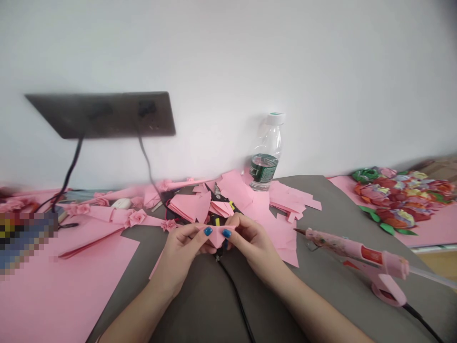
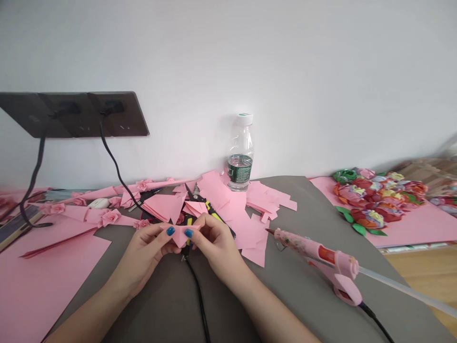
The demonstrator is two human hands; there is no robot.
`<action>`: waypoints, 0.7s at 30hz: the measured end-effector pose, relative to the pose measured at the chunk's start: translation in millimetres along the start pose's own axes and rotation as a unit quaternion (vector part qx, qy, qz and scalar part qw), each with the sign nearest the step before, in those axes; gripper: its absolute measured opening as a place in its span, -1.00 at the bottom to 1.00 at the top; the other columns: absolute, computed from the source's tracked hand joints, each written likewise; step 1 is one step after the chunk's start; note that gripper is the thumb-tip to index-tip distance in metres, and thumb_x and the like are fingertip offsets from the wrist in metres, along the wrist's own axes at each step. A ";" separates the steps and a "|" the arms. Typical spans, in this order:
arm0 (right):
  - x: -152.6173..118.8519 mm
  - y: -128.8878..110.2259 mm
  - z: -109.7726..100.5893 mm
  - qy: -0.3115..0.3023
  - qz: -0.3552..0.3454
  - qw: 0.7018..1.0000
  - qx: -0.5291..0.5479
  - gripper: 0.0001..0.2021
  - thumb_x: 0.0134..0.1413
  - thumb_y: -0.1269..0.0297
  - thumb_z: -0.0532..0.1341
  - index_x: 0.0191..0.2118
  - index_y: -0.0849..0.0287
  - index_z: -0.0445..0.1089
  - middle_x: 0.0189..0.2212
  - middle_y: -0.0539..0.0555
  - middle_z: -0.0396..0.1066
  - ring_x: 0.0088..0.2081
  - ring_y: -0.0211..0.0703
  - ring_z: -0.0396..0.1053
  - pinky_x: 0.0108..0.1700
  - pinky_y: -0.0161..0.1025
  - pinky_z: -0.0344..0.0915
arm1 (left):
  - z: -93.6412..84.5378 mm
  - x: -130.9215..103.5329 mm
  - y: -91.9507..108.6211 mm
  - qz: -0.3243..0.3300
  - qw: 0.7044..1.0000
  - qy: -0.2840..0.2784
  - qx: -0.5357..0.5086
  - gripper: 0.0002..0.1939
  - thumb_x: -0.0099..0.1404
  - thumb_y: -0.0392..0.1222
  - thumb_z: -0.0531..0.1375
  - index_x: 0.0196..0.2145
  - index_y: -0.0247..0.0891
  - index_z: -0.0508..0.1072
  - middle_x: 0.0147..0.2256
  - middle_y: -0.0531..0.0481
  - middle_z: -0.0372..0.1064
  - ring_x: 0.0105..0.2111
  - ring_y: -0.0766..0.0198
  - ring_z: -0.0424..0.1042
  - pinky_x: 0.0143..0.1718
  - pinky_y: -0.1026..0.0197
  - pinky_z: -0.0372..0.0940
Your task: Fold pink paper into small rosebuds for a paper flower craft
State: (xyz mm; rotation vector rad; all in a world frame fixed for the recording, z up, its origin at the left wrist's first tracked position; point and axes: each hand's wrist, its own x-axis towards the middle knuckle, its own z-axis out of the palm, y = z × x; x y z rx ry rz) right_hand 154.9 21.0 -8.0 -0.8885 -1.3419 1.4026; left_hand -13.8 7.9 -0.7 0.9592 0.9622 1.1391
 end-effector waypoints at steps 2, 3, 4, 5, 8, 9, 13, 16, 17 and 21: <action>0.1 0.2 -0.5 0.004 -0.010 1.000 0.000 -0.63 0.14 -0.03 0.30 -0.45 0.14 0.28 -0.54 -0.08 0.26 -0.50 -0.28 0.26 -0.40 -0.31 0.24 | -0.3 0.3 -0.3 0.000 1.000 0.005 0.005 -0.77 0.19 -0.02 0.37 -0.37 -0.25 0.69 -0.40 -0.06 0.59 -0.44 0.32 0.46 -0.40 0.36 0.42; 0.2 0.1 -0.8 0.006 -0.016 1.000 0.002 -0.64 0.15 -0.03 0.29 -0.45 0.14 0.28 -0.54 -0.08 0.26 -0.50 -0.28 0.25 -0.40 -0.31 0.23 | -0.3 0.4 -0.3 0.001 1.000 0.005 0.008 -0.77 0.19 -0.02 0.37 -0.35 -0.24 0.70 -0.39 -0.07 0.61 -0.43 0.31 0.48 -0.39 0.35 0.43; 0.2 -0.1 -1.1 0.008 -0.019 1.000 0.004 -0.64 0.16 -0.03 0.28 -0.44 0.14 0.28 -0.53 -0.07 0.26 -0.50 -0.28 0.25 -0.40 -0.30 0.23 | -0.2 0.3 -0.3 0.000 1.000 0.002 0.010 -0.77 0.20 -0.01 0.37 -0.35 -0.24 0.70 -0.38 -0.08 0.61 -0.42 0.30 0.49 -0.39 0.35 0.44; 0.3 -0.4 -1.4 0.011 -0.021 1.000 0.005 -0.64 0.18 -0.03 0.26 -0.44 0.14 0.27 -0.52 -0.07 0.25 -0.50 -0.28 0.24 -0.40 -0.30 0.22 | 0.1 0.0 0.0 -0.004 1.000 -0.003 0.009 -0.76 0.21 0.00 0.36 -0.34 -0.24 0.70 -0.38 -0.08 0.62 -0.42 0.29 0.51 -0.38 0.34 0.45; 0.3 -1.6 -1.8 0.011 -0.025 1.000 0.011 -0.63 0.18 -0.04 0.25 -0.45 0.13 0.26 -0.51 -0.07 0.23 -0.48 -0.26 0.24 -0.40 -0.30 0.22 | 1.5 -2.2 1.2 -0.021 1.000 -0.018 -0.005 -0.72 0.24 0.03 0.33 -0.34 -0.24 0.71 -0.41 -0.11 0.63 -0.41 0.26 0.55 -0.38 0.33 0.47; 0.2 -1.8 -1.7 0.008 -0.025 1.000 0.015 -0.63 0.18 -0.04 0.25 -0.45 0.13 0.26 -0.50 -0.06 0.23 -0.47 -0.26 0.24 -0.39 -0.30 0.23 | 2.0 -3.1 1.6 -0.025 0.999 -0.023 -0.013 -0.71 0.24 0.04 0.32 -0.34 -0.24 0.71 -0.41 -0.11 0.63 -0.41 0.25 0.56 -0.38 0.33 0.47; -0.8 -0.9 -1.1 0.007 -0.006 0.998 0.056 -0.65 0.18 -0.02 0.27 -0.43 0.12 0.25 -0.49 -0.07 0.21 -0.47 -0.27 0.22 -0.39 -0.31 0.24 | 3.6 -4.6 2.3 -0.023 0.998 -0.032 -0.041 -0.71 0.24 0.04 0.32 -0.35 -0.24 0.70 -0.41 -0.12 0.64 -0.39 0.22 0.58 -0.37 0.31 0.49; -0.9 1.3 -2.2 0.017 -0.004 0.998 0.061 -0.63 0.21 -0.03 0.24 -0.44 0.13 0.22 -0.49 -0.08 0.18 -0.50 -0.29 0.18 -0.42 -0.32 0.19 | 3.8 -3.1 2.6 -0.021 0.999 -0.030 -0.026 -0.69 0.22 0.05 0.33 -0.36 -0.27 0.69 -0.42 -0.12 0.63 -0.40 0.22 0.58 -0.36 0.31 0.49; -0.8 1.9 -2.9 0.016 -0.013 0.999 0.044 -0.62 0.22 -0.04 0.22 -0.44 0.13 0.22 -0.50 -0.08 0.17 -0.50 -0.29 0.16 -0.43 -0.32 0.17 | 3.6 -2.5 3.0 -0.021 0.999 -0.028 -0.016 -0.69 0.21 0.05 0.34 -0.34 -0.27 0.69 -0.40 -0.11 0.63 -0.40 0.23 0.58 -0.36 0.31 0.49; -0.9 2.3 -4.6 -0.009 -0.062 0.996 -0.065 -0.61 0.29 -0.04 0.14 -0.45 0.14 0.22 -0.50 -0.06 0.16 -0.47 -0.26 0.12 -0.40 -0.29 0.11 | 3.3 -2.0 5.4 -0.031 0.999 -0.036 0.019 -0.76 0.13 -0.05 0.42 -0.33 -0.28 0.65 -0.41 -0.04 0.63 -0.42 0.29 0.56 -0.39 0.36 0.46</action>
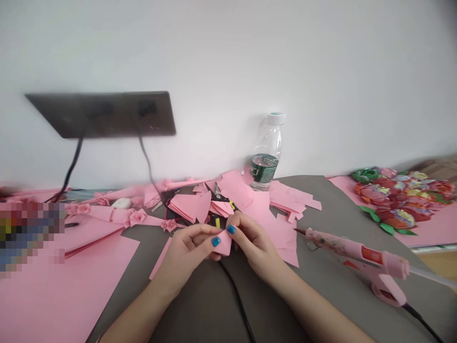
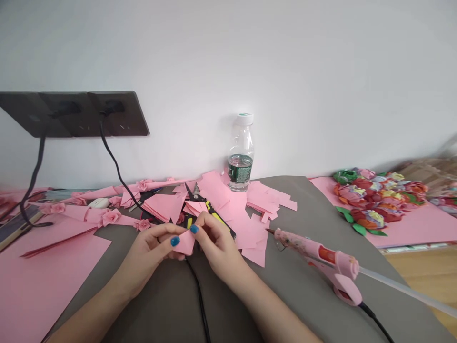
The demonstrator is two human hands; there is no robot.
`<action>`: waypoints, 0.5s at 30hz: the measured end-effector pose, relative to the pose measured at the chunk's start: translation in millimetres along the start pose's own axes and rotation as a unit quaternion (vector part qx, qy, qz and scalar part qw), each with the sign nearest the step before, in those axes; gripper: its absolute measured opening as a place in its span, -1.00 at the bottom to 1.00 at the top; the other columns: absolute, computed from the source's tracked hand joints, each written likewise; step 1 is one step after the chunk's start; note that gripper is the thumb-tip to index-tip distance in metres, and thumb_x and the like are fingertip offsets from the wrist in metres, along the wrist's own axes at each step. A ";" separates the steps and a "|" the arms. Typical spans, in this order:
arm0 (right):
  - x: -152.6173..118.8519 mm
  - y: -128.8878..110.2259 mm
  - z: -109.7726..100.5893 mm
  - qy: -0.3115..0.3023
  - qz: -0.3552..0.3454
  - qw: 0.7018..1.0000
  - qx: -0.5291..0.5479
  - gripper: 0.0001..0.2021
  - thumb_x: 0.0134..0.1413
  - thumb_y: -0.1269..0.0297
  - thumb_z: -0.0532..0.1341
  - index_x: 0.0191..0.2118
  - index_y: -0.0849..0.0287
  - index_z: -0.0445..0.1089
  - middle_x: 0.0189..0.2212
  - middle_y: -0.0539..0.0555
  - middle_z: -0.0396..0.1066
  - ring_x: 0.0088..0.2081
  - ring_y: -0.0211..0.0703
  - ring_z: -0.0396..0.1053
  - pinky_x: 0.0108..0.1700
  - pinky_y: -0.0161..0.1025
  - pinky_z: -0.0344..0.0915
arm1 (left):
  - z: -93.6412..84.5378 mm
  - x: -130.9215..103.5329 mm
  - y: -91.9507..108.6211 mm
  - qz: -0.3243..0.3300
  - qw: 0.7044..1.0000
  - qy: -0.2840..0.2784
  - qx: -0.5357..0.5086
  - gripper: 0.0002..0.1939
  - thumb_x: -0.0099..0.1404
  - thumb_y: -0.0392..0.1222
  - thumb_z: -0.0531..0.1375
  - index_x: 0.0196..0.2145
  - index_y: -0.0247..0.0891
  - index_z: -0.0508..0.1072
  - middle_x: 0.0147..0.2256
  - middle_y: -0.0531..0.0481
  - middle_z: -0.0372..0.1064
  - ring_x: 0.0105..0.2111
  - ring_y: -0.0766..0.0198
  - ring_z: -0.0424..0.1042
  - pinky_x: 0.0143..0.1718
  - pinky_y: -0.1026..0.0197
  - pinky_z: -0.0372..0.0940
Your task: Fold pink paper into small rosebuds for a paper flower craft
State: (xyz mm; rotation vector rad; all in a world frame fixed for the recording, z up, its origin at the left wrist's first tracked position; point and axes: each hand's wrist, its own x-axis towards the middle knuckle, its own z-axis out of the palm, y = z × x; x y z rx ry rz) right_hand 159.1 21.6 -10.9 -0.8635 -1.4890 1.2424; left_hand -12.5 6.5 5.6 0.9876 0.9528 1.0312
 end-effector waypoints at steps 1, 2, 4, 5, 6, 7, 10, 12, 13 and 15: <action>-0.3 -0.3 0.4 -0.008 -0.004 1.000 -0.015 -0.61 0.31 -0.02 0.13 -0.45 0.14 0.21 -0.49 -0.06 0.16 -0.46 -0.26 0.11 -0.40 -0.29 0.10 | 0.1 -0.3 0.5 -0.005 1.000 -0.006 0.014 -0.79 0.13 -0.08 0.42 -0.36 -0.29 0.64 -0.44 -0.03 0.62 -0.44 0.31 0.55 -0.41 0.37 0.45; -0.8 -0.6 1.2 -0.014 -0.002 1.000 -0.021 -0.63 0.32 -0.01 0.12 -0.44 0.13 0.21 -0.49 -0.06 0.16 -0.45 -0.26 0.11 -0.39 -0.29 0.10 | 0.3 -0.7 0.7 -0.009 0.999 -0.011 0.029 -0.80 0.14 -0.10 0.42 -0.40 -0.30 0.62 -0.48 -0.02 0.60 -0.46 0.32 0.55 -0.43 0.39 0.44; -1.7 -1.2 3.5 -0.010 0.007 1.000 -0.013 -0.69 0.32 0.04 0.13 -0.39 0.12 0.21 -0.48 -0.06 0.17 -0.45 -0.26 0.13 -0.40 -0.29 0.11 | 0.9 -1.3 0.4 -0.013 0.999 -0.009 0.051 -0.80 0.17 -0.11 0.39 -0.45 -0.32 0.58 -0.51 -0.01 0.59 -0.48 0.31 0.56 -0.45 0.40 0.42; -2.2 -1.4 4.6 0.002 0.006 1.000 -0.005 -0.73 0.31 0.07 0.15 -0.36 0.12 0.21 -0.47 -0.07 0.17 -0.45 -0.26 0.14 -0.40 -0.29 0.13 | 1.2 -1.5 0.0 -0.014 0.998 -0.002 0.054 -0.79 0.18 -0.11 0.39 -0.46 -0.32 0.56 -0.52 -0.01 0.59 -0.48 0.30 0.57 -0.46 0.39 0.42; -2.5 -1.6 5.7 0.017 0.002 1.000 0.001 -0.76 0.29 0.10 0.18 -0.34 0.11 0.21 -0.47 -0.07 0.18 -0.45 -0.26 0.16 -0.39 -0.30 0.14 | 1.4 -1.5 -0.6 -0.014 0.999 0.006 0.051 -0.78 0.18 -0.10 0.39 -0.47 -0.31 0.55 -0.53 -0.01 0.59 -0.48 0.29 0.58 -0.47 0.39 0.42; -2.7 -1.7 6.5 0.029 -0.003 1.000 0.003 -0.80 0.26 0.15 0.20 -0.32 0.10 0.21 -0.46 -0.08 0.19 -0.45 -0.26 0.17 -0.39 -0.30 0.15 | 1.6 -1.4 -1.2 -0.014 0.999 0.014 0.046 -0.77 0.18 -0.09 0.39 -0.46 -0.31 0.54 -0.53 -0.01 0.59 -0.48 0.27 0.59 -0.47 0.38 0.43; -2.9 -1.8 7.3 0.042 -0.008 0.999 -0.016 -0.88 0.21 0.28 0.22 -0.30 0.10 0.24 -0.45 -0.07 0.24 -0.44 -0.25 0.21 -0.40 -0.30 0.17 | 2.2 -1.0 -2.2 -0.021 0.999 0.023 0.036 -0.75 0.19 -0.04 0.37 -0.38 -0.30 0.54 -0.50 -0.02 0.61 -0.48 0.25 0.61 -0.46 0.36 0.45; -2.9 -1.7 6.9 0.041 -0.002 0.999 -0.028 -0.93 0.20 0.32 0.20 -0.30 0.11 0.27 -0.43 -0.05 0.26 -0.44 -0.25 0.22 -0.40 -0.29 0.17 | 2.6 -1.0 -2.1 -0.023 0.999 0.020 0.041 -0.73 0.20 -0.01 0.36 -0.31 -0.30 0.57 -0.47 -0.04 0.62 -0.47 0.24 0.61 -0.45 0.35 0.46; -2.8 -1.6 6.6 0.041 -0.003 0.999 -0.030 -0.95 0.20 0.33 0.19 -0.29 0.11 0.27 -0.42 -0.05 0.26 -0.43 -0.24 0.23 -0.39 -0.29 0.18 | 2.7 -1.1 -1.8 -0.021 0.999 0.018 0.045 -0.71 0.21 -0.01 0.35 -0.27 -0.31 0.58 -0.46 -0.06 0.62 -0.46 0.23 0.62 -0.44 0.35 0.47; -2.8 -1.5 6.1 0.048 -0.018 0.998 -0.044 -0.97 0.19 0.35 0.17 -0.29 0.11 0.29 -0.38 -0.02 0.28 -0.40 -0.23 0.24 -0.38 -0.27 0.17 | 2.7 -1.7 -1.5 -0.014 0.998 0.014 0.051 -0.68 0.22 0.00 0.34 -0.21 -0.32 0.60 -0.42 -0.09 0.63 -0.42 0.20 0.63 -0.40 0.33 0.49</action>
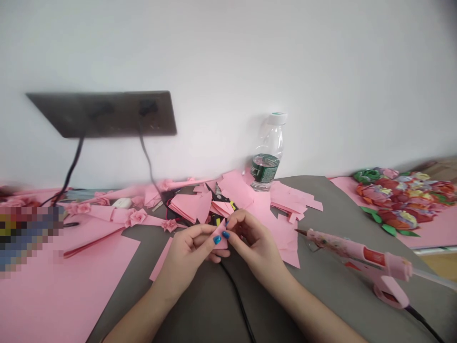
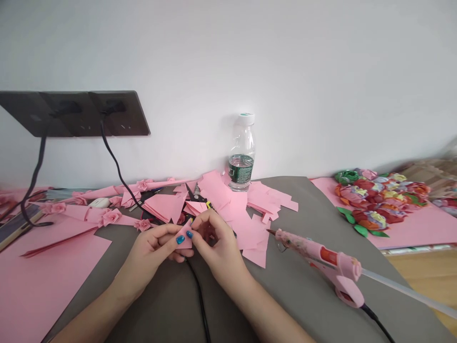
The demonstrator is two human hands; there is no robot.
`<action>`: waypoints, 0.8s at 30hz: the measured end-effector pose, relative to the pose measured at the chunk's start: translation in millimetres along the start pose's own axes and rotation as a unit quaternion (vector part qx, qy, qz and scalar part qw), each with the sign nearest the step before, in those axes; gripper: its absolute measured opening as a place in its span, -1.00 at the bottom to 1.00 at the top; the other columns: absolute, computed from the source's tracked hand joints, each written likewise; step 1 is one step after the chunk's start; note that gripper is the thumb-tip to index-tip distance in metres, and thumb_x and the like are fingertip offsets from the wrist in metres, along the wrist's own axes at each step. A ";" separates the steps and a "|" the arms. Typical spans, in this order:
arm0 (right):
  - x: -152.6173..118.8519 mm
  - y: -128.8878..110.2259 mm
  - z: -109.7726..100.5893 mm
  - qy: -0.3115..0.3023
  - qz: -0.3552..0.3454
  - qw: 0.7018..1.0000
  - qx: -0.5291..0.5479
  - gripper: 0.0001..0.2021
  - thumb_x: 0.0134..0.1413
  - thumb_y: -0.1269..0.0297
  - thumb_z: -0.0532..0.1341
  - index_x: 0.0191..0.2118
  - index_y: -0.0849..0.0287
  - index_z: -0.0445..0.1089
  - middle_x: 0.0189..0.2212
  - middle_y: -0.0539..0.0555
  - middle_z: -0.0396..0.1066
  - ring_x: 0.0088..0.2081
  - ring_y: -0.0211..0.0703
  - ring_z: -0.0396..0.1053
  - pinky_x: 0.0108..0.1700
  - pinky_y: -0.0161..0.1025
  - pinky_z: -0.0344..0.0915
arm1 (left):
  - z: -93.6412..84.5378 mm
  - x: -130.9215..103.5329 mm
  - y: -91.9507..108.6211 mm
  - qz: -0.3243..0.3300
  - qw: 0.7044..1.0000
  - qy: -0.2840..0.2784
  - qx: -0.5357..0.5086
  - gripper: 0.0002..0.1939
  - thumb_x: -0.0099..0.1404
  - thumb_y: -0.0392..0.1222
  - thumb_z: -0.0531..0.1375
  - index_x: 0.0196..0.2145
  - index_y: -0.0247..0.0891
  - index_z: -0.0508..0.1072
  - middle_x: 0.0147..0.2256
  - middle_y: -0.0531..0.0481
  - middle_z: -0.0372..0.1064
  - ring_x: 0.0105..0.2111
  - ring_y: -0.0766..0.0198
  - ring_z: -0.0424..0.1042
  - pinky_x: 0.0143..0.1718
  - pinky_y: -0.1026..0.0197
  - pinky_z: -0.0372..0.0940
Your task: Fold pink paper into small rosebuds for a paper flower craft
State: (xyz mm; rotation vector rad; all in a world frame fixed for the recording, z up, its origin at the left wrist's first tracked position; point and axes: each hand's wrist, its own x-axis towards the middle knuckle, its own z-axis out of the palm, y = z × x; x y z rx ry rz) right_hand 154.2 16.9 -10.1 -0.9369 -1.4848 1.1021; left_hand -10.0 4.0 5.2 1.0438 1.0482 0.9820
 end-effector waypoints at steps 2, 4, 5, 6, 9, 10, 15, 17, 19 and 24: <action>0.0 0.1 -0.3 0.003 -0.019 1.000 -0.017 -0.97 0.18 0.38 0.16 -0.29 0.11 0.32 -0.34 0.01 0.30 -0.36 -0.21 0.24 -0.36 -0.26 0.18 | -0.6 -0.7 -0.3 0.008 1.000 -0.004 0.005 -0.66 0.24 0.00 0.32 -0.17 -0.33 0.61 -0.38 -0.12 0.64 -0.39 0.18 0.63 -0.37 0.30 0.51; -0.2 0.5 -0.3 0.007 -0.015 1.000 -0.019 -0.95 0.17 0.39 0.17 -0.26 0.11 0.31 -0.35 0.00 0.29 -0.38 -0.22 0.23 -0.36 -0.26 0.19 | -1.5 -1.2 -1.3 0.016 1.000 -0.004 0.013 -0.67 0.26 -0.03 0.31 -0.15 -0.33 0.62 -0.34 -0.13 0.65 -0.36 0.17 0.64 -0.36 0.29 0.52; -0.4 0.8 -0.2 0.010 -0.007 1.000 -0.016 -0.93 0.16 0.38 0.18 -0.23 0.10 0.30 -0.36 -0.02 0.28 -0.40 -0.23 0.23 -0.37 -0.26 0.18 | -1.8 -1.3 -1.9 0.021 1.000 -0.002 0.018 -0.67 0.26 -0.04 0.30 -0.13 -0.33 0.62 -0.33 -0.13 0.65 -0.35 0.16 0.64 -0.36 0.28 0.53; -0.6 1.3 -0.1 0.014 0.000 1.000 -0.014 -0.91 0.16 0.38 0.19 -0.22 0.09 0.29 -0.38 -0.03 0.27 -0.42 -0.23 0.22 -0.39 -0.27 0.18 | -2.1 -1.1 -2.4 0.025 0.999 0.000 0.022 -0.68 0.27 -0.06 0.29 -0.12 -0.32 0.63 -0.31 -0.13 0.65 -0.34 0.16 0.64 -0.36 0.28 0.53; -0.9 2.7 0.2 0.024 -0.001 0.999 -0.026 -0.91 0.16 0.38 0.20 -0.21 0.09 0.31 -0.37 -0.03 0.30 -0.41 -0.23 0.23 -0.38 -0.26 0.19 | -1.8 0.1 -3.1 0.026 0.999 0.005 0.022 -0.68 0.27 -0.07 0.29 -0.10 -0.32 0.63 -0.30 -0.14 0.65 -0.34 0.15 0.64 -0.36 0.27 0.54; -0.9 3.1 0.3 0.026 -0.005 0.999 -0.034 -0.91 0.16 0.38 0.20 -0.21 0.10 0.32 -0.36 -0.02 0.31 -0.41 -0.22 0.23 -0.37 -0.25 0.19 | -1.6 0.6 -3.0 0.022 1.000 0.005 0.019 -0.68 0.27 -0.07 0.29 -0.10 -0.32 0.63 -0.30 -0.14 0.65 -0.34 0.15 0.64 -0.36 0.28 0.54; -0.4 2.8 0.4 0.028 -0.033 0.998 -0.037 -0.93 0.18 0.41 0.19 -0.24 0.09 0.33 -0.33 0.00 0.31 -0.37 -0.20 0.25 -0.35 -0.25 0.20 | -0.6 1.1 -2.3 0.017 1.000 0.004 0.009 -0.68 0.27 -0.08 0.29 -0.10 -0.32 0.64 -0.31 -0.13 0.65 -0.35 0.16 0.64 -0.37 0.29 0.54; 0.0 1.4 0.1 0.021 -0.050 0.998 -0.034 -0.92 0.19 0.43 0.17 -0.28 0.08 0.32 -0.32 0.01 0.31 -0.34 -0.18 0.26 -0.36 -0.25 0.20 | -0.5 0.9 -2.0 0.022 1.000 0.005 0.010 -0.69 0.27 -0.09 0.29 -0.11 -0.31 0.64 -0.31 -0.12 0.65 -0.35 0.16 0.64 -0.37 0.29 0.54; 0.4 -0.3 -0.6 0.007 -0.067 0.997 -0.038 -0.89 0.19 0.46 0.16 -0.30 0.08 0.32 -0.31 0.03 0.32 -0.30 -0.16 0.28 -0.35 -0.25 0.19 | -0.2 1.1 -1.3 0.025 1.000 0.007 0.010 -0.70 0.26 -0.10 0.30 -0.12 -0.31 0.65 -0.31 -0.12 0.66 -0.36 0.16 0.64 -0.38 0.29 0.54; 1.6 -3.2 -3.3 -0.023 -0.084 0.995 -0.038 -0.82 0.20 0.51 0.11 -0.29 0.07 0.38 -0.23 0.07 0.32 -0.21 -0.13 0.31 -0.32 -0.24 0.20 | 1.4 1.8 0.4 0.019 1.000 0.021 -0.011 -0.72 0.20 -0.12 0.34 -0.17 -0.32 0.66 -0.32 -0.12 0.66 -0.39 0.16 0.64 -0.40 0.28 0.54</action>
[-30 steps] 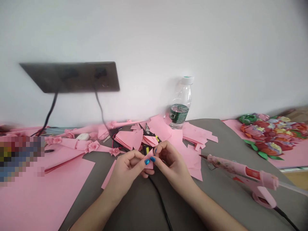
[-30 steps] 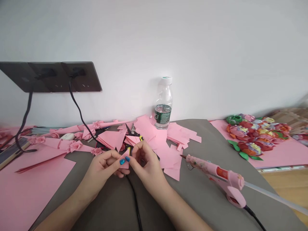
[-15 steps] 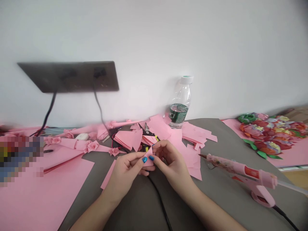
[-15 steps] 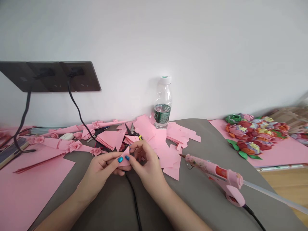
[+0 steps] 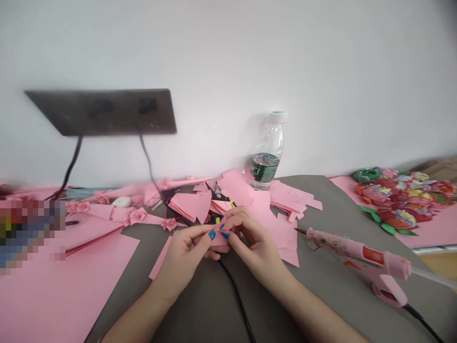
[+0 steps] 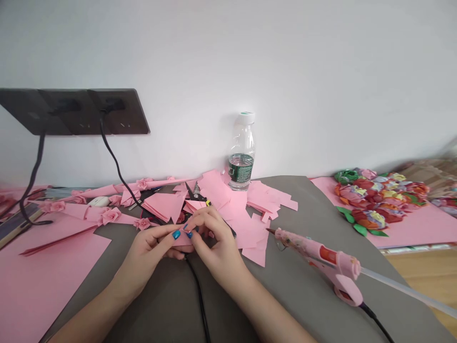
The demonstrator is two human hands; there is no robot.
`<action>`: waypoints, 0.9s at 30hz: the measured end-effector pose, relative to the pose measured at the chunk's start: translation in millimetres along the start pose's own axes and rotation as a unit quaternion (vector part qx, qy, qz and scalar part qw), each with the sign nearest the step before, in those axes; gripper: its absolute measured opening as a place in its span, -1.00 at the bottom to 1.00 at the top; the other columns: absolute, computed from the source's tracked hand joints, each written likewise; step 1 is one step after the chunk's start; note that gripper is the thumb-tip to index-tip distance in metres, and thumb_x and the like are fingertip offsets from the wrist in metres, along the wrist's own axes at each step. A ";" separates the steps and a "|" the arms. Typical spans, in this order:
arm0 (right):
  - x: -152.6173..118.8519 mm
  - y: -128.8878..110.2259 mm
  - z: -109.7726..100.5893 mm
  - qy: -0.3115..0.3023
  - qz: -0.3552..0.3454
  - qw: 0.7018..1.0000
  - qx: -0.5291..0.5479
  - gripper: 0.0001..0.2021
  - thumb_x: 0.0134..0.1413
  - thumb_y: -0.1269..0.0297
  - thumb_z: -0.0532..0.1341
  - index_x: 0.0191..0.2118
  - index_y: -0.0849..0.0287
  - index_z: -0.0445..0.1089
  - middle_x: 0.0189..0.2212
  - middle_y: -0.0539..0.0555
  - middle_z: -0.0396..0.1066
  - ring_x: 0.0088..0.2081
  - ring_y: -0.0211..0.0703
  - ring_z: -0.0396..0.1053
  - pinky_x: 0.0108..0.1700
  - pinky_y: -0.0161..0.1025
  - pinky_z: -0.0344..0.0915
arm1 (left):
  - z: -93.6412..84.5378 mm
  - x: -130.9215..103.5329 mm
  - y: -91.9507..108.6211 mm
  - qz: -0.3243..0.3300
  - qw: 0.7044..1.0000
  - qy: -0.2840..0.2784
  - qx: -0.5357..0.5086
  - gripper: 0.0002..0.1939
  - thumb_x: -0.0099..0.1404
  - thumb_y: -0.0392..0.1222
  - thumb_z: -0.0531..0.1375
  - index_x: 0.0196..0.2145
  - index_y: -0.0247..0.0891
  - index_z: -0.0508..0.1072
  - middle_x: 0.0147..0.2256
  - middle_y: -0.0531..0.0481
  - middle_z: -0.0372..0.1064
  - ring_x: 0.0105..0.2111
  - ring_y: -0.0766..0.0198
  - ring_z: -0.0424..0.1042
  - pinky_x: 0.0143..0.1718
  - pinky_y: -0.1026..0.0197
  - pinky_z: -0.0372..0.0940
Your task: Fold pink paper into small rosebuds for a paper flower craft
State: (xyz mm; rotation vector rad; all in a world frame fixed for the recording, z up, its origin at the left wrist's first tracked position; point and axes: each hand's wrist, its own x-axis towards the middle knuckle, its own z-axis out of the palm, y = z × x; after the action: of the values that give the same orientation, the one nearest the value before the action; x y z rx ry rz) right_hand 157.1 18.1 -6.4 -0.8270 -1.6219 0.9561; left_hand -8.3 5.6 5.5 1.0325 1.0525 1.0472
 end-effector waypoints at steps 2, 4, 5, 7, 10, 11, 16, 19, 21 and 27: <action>0.9 0.0 -1.2 -0.013 -0.002 1.000 0.000 -0.78 0.17 0.54 0.09 -0.30 0.08 0.38 -0.23 0.07 0.30 -0.20 -0.13 0.31 -0.31 -0.24 0.22 | 0.1 -0.2 -0.5 -0.005 1.000 0.004 -0.011 -0.71 0.19 -0.12 0.35 -0.16 -0.32 0.66 -0.35 -0.12 0.66 -0.39 0.16 0.64 -0.40 0.28 0.54; 1.8 0.0 -2.4 -0.027 0.000 1.000 -0.003 -0.76 0.14 0.57 0.08 -0.32 0.08 0.39 -0.23 0.08 0.28 -0.21 -0.14 0.31 -0.30 -0.24 0.23 | -0.3 -0.7 -1.6 -0.010 1.000 0.013 -0.026 -0.69 0.18 -0.11 0.36 -0.15 -0.32 0.66 -0.38 -0.11 0.65 -0.40 0.16 0.64 -0.40 0.28 0.53; 2.2 -0.1 -3.0 -0.033 0.003 0.999 -0.003 -0.76 0.14 0.57 0.08 -0.32 0.09 0.39 -0.23 0.09 0.27 -0.22 -0.14 0.31 -0.30 -0.24 0.24 | -0.5 -1.0 -2.1 -0.012 0.999 0.017 -0.034 -0.68 0.18 -0.10 0.36 -0.15 -0.32 0.66 -0.39 -0.11 0.65 -0.40 0.16 0.64 -0.40 0.29 0.53; 2.8 -0.6 -4.2 -0.042 0.008 0.999 0.001 -0.78 0.14 0.56 0.08 -0.33 0.09 0.39 -0.23 0.10 0.28 -0.21 -0.12 0.31 -0.29 -0.22 0.25 | -1.0 -1.5 -2.7 -0.016 0.999 0.020 -0.046 -0.66 0.18 -0.07 0.36 -0.15 -0.33 0.66 -0.39 -0.12 0.65 -0.41 0.17 0.64 -0.41 0.30 0.52; 3.4 -2.6 -5.9 -0.054 0.010 0.998 0.007 -0.80 0.17 0.52 0.09 -0.34 0.09 0.39 -0.23 0.12 0.30 -0.17 -0.06 0.32 -0.24 -0.17 0.28 | -1.2 -1.6 -2.5 -0.018 0.999 0.013 -0.050 -0.66 0.18 -0.03 0.37 -0.18 -0.33 0.66 -0.39 -0.12 0.64 -0.42 0.19 0.63 -0.41 0.31 0.50; 3.5 -3.5 -6.3 -0.057 0.009 0.998 0.008 -0.80 0.18 0.50 0.09 -0.34 0.10 0.39 -0.23 0.13 0.30 -0.15 -0.04 0.33 -0.22 -0.14 0.29 | -1.2 -1.4 -2.3 -0.019 0.999 0.009 -0.048 -0.66 0.17 -0.03 0.37 -0.19 -0.33 0.65 -0.40 -0.11 0.64 -0.42 0.19 0.63 -0.42 0.31 0.50; 2.6 -6.8 -4.6 -0.055 0.024 0.998 0.034 -0.85 0.24 0.42 0.06 -0.31 0.10 0.33 -0.24 0.11 0.32 -0.15 -0.05 0.32 -0.15 -0.12 0.28 | -1.8 -0.8 -1.9 -0.017 0.999 0.008 -0.033 -0.74 0.17 -0.04 0.38 -0.32 -0.30 0.59 -0.47 -0.03 0.60 -0.45 0.23 0.60 -0.43 0.32 0.49; 0.4 -4.2 -0.8 -0.039 0.061 0.995 0.063 -0.98 0.24 0.33 0.12 -0.26 0.08 0.26 -0.30 0.04 0.25 -0.28 -0.14 0.27 -0.26 -0.20 0.26 | -3.1 -0.9 -2.6 0.002 1.000 0.020 -0.022 -0.79 0.21 -0.07 0.35 -0.37 -0.27 0.54 -0.48 0.02 0.57 -0.43 0.26 0.58 -0.42 0.34 0.48; -0.7 -1.1 1.7 -0.037 0.080 0.995 0.048 -0.93 0.21 0.30 0.17 -0.27 0.09 0.24 -0.33 0.02 0.23 -0.33 -0.16 0.24 -0.30 -0.22 0.25 | -3.8 -0.6 -3.1 0.020 0.999 0.031 -0.012 -0.83 0.23 -0.09 0.33 -0.36 -0.26 0.53 -0.48 0.05 0.54 -0.43 0.30 0.55 -0.42 0.36 0.47; 0.6 3.6 2.8 -0.027 0.087 0.996 0.005 -0.86 0.22 0.23 0.20 -0.35 0.12 0.30 -0.33 0.05 0.29 -0.31 -0.15 0.28 -0.30 -0.23 0.26 | -5.0 2.0 -3.2 0.074 0.996 0.040 0.039 -0.87 0.25 -0.14 0.30 -0.35 -0.26 0.56 -0.30 0.02 0.52 -0.53 0.42 0.38 -0.52 0.39 0.37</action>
State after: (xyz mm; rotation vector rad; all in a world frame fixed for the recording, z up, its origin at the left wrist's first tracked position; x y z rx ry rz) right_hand 154.5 19.7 -9.8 -0.9543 -1.6093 1.1169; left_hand -12.4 7.7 1.2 1.1531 1.1029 1.1825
